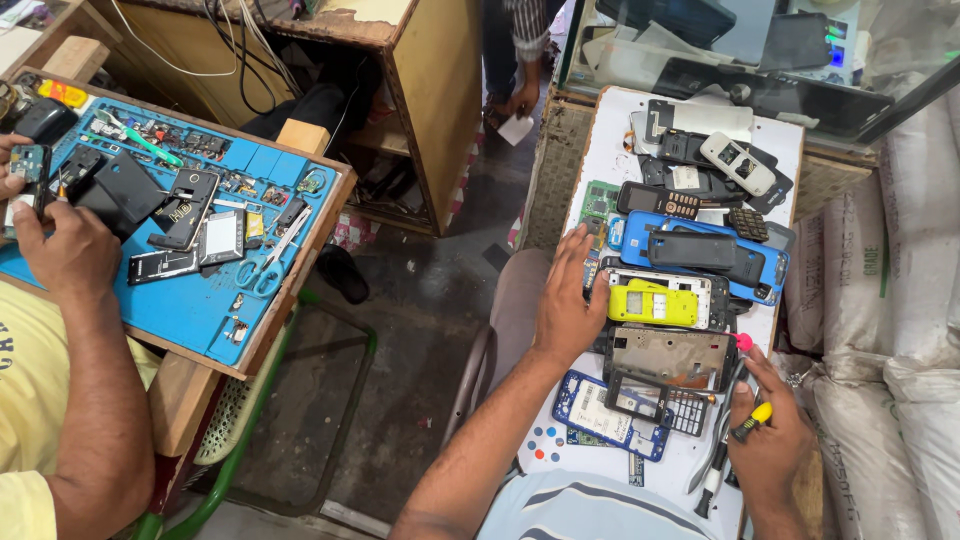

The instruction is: The person disassembles a mobile phone using a screwdriver and a prying tool, removes the back cover and internal components, and places them on the workbench. The person then handles another phone and continues to manipulate its parts.

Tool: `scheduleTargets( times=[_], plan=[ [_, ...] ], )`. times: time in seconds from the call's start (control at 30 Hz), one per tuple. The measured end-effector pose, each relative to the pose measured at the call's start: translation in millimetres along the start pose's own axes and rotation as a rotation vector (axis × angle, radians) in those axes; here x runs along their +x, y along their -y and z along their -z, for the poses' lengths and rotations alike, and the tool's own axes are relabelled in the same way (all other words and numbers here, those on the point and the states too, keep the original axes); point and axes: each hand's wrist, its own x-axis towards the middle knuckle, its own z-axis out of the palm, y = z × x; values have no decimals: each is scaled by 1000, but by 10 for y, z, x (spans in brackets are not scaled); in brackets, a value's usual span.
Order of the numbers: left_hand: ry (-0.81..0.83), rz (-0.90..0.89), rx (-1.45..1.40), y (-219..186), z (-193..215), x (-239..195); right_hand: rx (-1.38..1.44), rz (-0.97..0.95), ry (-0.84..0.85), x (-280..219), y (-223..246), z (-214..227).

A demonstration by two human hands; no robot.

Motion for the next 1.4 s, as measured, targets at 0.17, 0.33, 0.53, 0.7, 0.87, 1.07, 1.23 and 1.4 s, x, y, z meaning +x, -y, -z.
scheduleTargets(
  times=[0.17, 0.33, 0.53, 0.7, 0.87, 1.07, 1.23, 1.4],
  plan=[
    [6, 18, -19, 4, 5, -8, 28, -15, -1, 1, 11, -5],
    [-10, 10, -11, 8, -1, -12, 25, -10, -7, -8, -13, 11],
    [-16, -2, 7, 23, -20, -3, 29, 0, -41, -14, -132, -19],
    [-8, -9, 5, 15, -13, -10, 40, 13, -27, -37, -236, -58],
    [5, -7, 10, 9, -18, -13, 161, -47, 10, -59, -272, -60],
    [15, -2, 18, -1, -14, -7, 157, -38, 14, -53, -245, -77],
    [19, 4, 24, 0, -13, -1, 140, -24, 7, -38, -221, -75],
    [35, 8, 28, 3, -12, -3, 87, -36, 1, -47, -199, -64]
  ],
)
